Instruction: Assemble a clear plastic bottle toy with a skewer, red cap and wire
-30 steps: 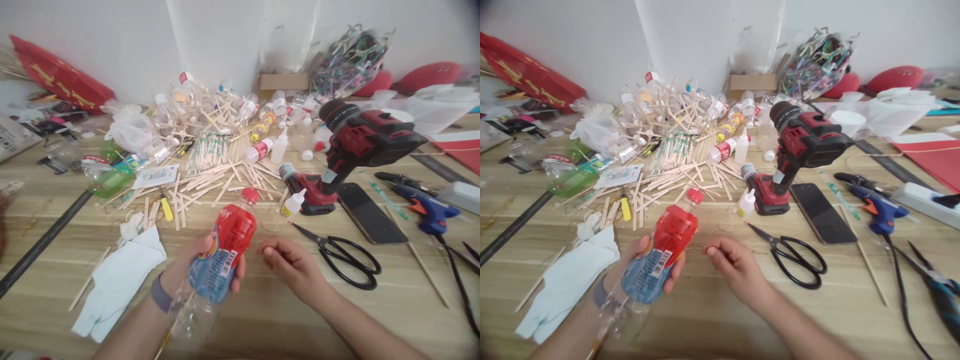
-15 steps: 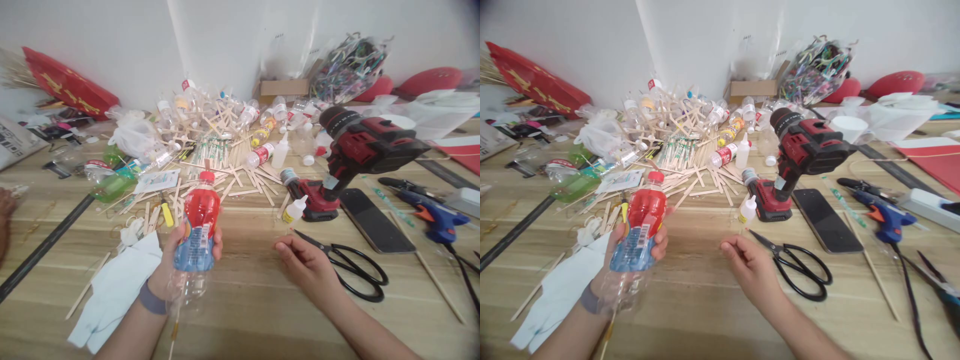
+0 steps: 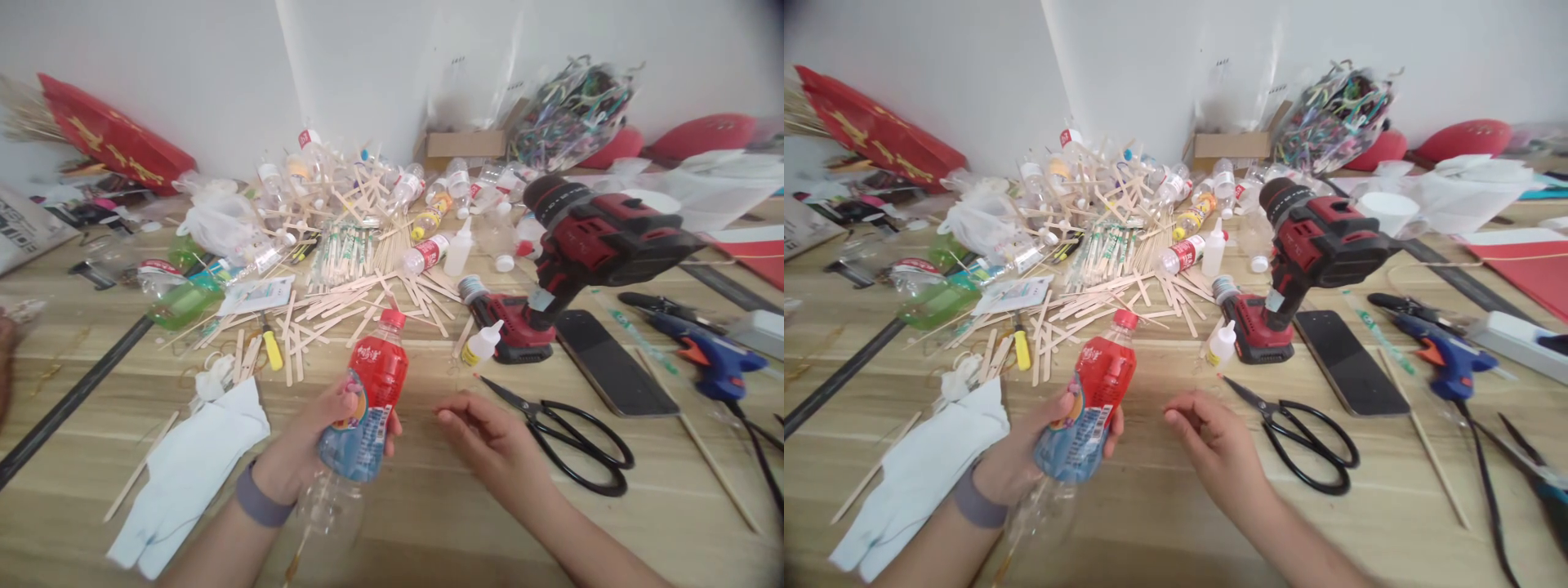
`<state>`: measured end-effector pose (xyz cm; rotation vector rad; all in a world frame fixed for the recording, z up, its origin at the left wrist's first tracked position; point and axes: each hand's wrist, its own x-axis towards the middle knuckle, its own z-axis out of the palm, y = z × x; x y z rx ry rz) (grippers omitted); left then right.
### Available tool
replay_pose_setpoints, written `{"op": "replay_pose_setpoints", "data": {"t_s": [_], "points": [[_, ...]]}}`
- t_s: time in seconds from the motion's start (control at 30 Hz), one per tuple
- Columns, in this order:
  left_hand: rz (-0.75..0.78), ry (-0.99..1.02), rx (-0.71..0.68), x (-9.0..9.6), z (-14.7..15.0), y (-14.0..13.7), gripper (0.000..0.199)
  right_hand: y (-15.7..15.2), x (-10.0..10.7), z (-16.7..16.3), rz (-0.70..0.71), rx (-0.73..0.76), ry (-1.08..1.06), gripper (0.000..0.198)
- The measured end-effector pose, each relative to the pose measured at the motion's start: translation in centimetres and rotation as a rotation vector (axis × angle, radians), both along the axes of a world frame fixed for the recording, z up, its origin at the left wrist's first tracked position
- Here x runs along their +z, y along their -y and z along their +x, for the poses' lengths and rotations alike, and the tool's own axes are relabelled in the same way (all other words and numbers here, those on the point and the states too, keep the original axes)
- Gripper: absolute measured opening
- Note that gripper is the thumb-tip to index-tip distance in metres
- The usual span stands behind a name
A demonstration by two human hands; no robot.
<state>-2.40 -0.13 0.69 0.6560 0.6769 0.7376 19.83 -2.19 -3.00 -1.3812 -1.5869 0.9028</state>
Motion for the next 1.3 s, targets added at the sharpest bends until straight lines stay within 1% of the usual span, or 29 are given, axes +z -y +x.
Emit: {"op": "replay_pose_setpoints", "data": {"t_s": [0.17,0.23,0.37,0.43,0.5,0.57,0.67,0.77,0.83,0.9,0.97,1.0,1.03,1.07,1.1,1.17,1.2,1.23,1.3], "points": [[0.004,-0.01,0.025,-0.6,-0.1,-0.5,0.041,0.1,-0.2,-0.1,-0.058,-0.007,-0.026,0.03],[0.011,0.005,0.086,-0.9,-0.2,-0.8,0.041,0.1,-0.4,0.0,-0.097,-0.037,-0.062,0.033],[0.021,0.019,0.24,-1.1,-0.2,-1.4,0.04,-0.2,-0.8,0.3,-0.224,-0.112,-0.23,0.042],[0.028,0.039,0.271,-1.2,-0.2,-1.4,0.041,-0.4,-0.9,0.4,-0.272,-0.166,-0.303,0.044],[0.025,0.07,0.277,-1.2,-0.2,-1.3,0.041,-0.5,-0.8,0.4,-0.281,-0.222,-0.346,0.046],[0.011,0.108,0.276,-1.1,-0.3,-1.2,0.042,-0.5,-0.7,0.4,-0.27,-0.246,-0.364,0.047],[-0.003,0.134,0.303,-0.8,-0.4,-1.2,0.042,-0.5,-0.6,0.4,-0.273,-0.237,-0.369,0.048],[-0.033,0.092,0.366,-0.4,-0.4,-1.3,0.04,-0.6,-0.7,0.5,-0.277,-0.244,-0.357,0.046],[-0.054,0.064,0.405,-0.2,-0.4,-1.4,0.039,-0.7,-0.9,0.5,-0.255,-0.252,-0.304,0.042],[-0.049,0.032,0.45,-0.2,-0.2,-1.6,0.038,-0.6,-0.9,0.5,-0.153,-0.27,-0.195,0.04],[-0.017,-0.004,0.509,-0.5,0.2,-1.7,0.039,-0.1,-0.8,0.2,0.0,-0.269,-0.078,0.041],[0.005,-0.019,0.536,-0.7,0.4,-1.6,0.04,0.3,-0.6,0.0,0.059,-0.242,-0.037,0.039],[0.031,-0.032,0.562,-1.0,0.7,-1.6,0.041,0.8,-0.4,-0.4,0.084,-0.185,-0.015,0.034],[0.057,-0.046,0.585,-1.2,1.1,-1.4,0.043,1.3,-0.2,-0.9,0.06,-0.097,-0.006,0.026],[0.082,-0.06,0.605,-1.4,1.4,-1.2,0.044,1.9,0.0,-1.4,-0.006,0.024,-0.01,0.021],[0.107,-0.086,0.647,-1.8,2.1,-0.8,0.046,3.0,0.3,-2.4,-0.215,0.275,-0.065,0.023],[0.107,-0.092,0.672,-1.9,2.4,-0.6,0.046,3.4,0.4,-2.9,-0.312,0.371,-0.108,0.026],[0.101,-0.086,0.699,-2.0,2.6,-0.5,0.045,3.8,0.4,-3.3,-0.379,0.422,-0.135,0.03],[0.089,-0.051,0.749,-1.9,2.8,-0.3,0.041,4.2,0.1,-3.7,-0.45,0.432,-0.156,0.034]]}}
